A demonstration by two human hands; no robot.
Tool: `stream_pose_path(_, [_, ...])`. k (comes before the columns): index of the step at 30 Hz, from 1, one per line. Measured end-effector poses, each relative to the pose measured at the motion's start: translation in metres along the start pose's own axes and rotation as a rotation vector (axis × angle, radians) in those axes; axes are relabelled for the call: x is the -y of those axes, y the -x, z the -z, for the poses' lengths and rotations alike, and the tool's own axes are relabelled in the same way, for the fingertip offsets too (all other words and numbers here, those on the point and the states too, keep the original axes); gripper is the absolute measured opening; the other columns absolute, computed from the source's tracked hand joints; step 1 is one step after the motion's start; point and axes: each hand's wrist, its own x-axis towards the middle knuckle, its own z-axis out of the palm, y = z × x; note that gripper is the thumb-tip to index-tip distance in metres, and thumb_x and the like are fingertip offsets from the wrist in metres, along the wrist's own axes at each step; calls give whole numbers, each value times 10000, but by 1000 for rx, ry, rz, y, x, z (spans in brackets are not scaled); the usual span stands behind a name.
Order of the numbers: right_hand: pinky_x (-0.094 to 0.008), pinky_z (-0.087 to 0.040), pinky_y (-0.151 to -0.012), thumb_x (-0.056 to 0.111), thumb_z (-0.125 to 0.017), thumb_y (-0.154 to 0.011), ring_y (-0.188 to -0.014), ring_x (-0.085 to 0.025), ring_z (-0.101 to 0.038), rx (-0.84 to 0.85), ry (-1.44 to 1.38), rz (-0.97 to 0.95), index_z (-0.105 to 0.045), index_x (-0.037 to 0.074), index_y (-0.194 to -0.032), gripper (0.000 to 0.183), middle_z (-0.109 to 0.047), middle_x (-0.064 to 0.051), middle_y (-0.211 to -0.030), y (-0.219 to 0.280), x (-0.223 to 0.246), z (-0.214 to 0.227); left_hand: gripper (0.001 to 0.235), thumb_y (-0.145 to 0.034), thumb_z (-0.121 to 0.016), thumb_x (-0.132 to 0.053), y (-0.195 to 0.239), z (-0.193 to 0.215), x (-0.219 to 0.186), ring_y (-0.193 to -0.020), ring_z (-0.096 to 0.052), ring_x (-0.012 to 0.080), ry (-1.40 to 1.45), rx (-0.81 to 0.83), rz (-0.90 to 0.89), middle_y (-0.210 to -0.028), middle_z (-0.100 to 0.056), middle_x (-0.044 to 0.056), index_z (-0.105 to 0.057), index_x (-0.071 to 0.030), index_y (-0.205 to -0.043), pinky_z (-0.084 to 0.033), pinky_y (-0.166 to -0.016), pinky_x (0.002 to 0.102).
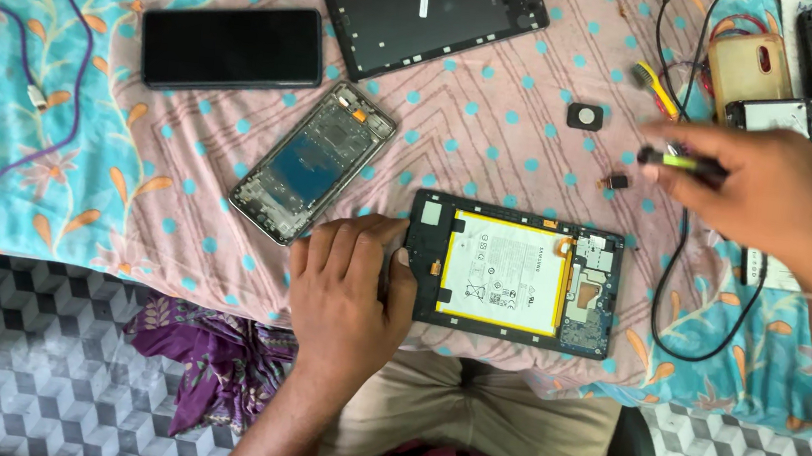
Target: The person uses a screwdriver to remove screws from a tablet's internal frame, then reassembles the tablet by attaching the back cover. They also use a toothbrush to clean the interior of a disassembled phone and briefly operate a smartphone.
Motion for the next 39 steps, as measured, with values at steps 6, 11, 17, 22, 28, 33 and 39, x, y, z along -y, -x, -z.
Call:
stream_pose_path(6, [-338, -549, -641, 213, -781, -851, -771, -224, -708, -87, 17, 208, -779, 244, -1187, 338, -762, -4, -1016, 16, -7, -26, 272, -892, -654, -130, 0, -2, 0, -1016, -595, 300, -9, -4, -11, -1104, -677, 88, -655, -66, -1157, -412, -880, 444])
stream_pose_path(11, [-328, -548, -688, 265, -824, -878, -844, -235, -713, -142, 42, 208, -754, 137, -1061, 234, -734, -11, -1005, 2, 9, -18, 271, -894, -657, -127, 1, 1, 0, -1027, -599, 299, 25, -20, -4, -1108, -679, 80, -645, -76, -1160, -416, -883, 441])
stream_pose_path(17, [-278, -570, -744, 168, -750, -890, -911, -180, -733, -199, -380, 433, -690, 112, -1098, 223, -710, 14, -1068, -19, 65, -8, 332, -864, -611, -68, 6, 0, 4, -1035, -604, 279, 70, -44, -4, -1157, -678, 74, -627, -74, -1196, -414, -883, 435])
stream_pose_path(22, [-307, -550, -599, 160, -830, -761, -713, -179, -725, -32, -217, 582, -762, 157, -978, 227, -770, 55, -979, -34, 123, -33, 326, -860, -611, -75, 7, 1, 3, -1029, -600, 277, 63, -49, 1, -1159, -668, 72, -620, -67, -1186, -416, -887, 433])
stream_pose_path(28, [-333, -544, -640, 181, -816, -751, -741, -185, -710, -105, -116, 681, -766, 179, -999, 253, -742, 56, -1084, -38, 136, -41, 318, -862, -630, -78, 9, 1, 4, -1033, -601, 273, 73, -68, -6, -1161, -665, 73, -613, -61, -1179, -413, -884, 429])
stream_pose_path(33, [-293, -543, -608, 149, -811, -781, -721, -145, -711, -37, -193, 621, -777, 181, -1045, 269, -735, 65, -1113, -36, 131, -44, 335, -849, -637, -86, 10, 0, 4, -1038, -600, 271, 56, -59, 2, -1158, -661, 65, -631, -63, -1184, -419, -890, 428])
stream_pose_path(39, [-274, -552, -599, 114, -809, -768, -704, -145, -703, -27, -263, 558, -776, 163, -1130, 367, -724, 39, -1104, -38, 135, -49, 378, -838, -663, -111, 9, 0, 3, -1036, -599, 268, 28, -42, -4, -1154, -650, 58, -659, -76, -1215, -428, -889, 429])
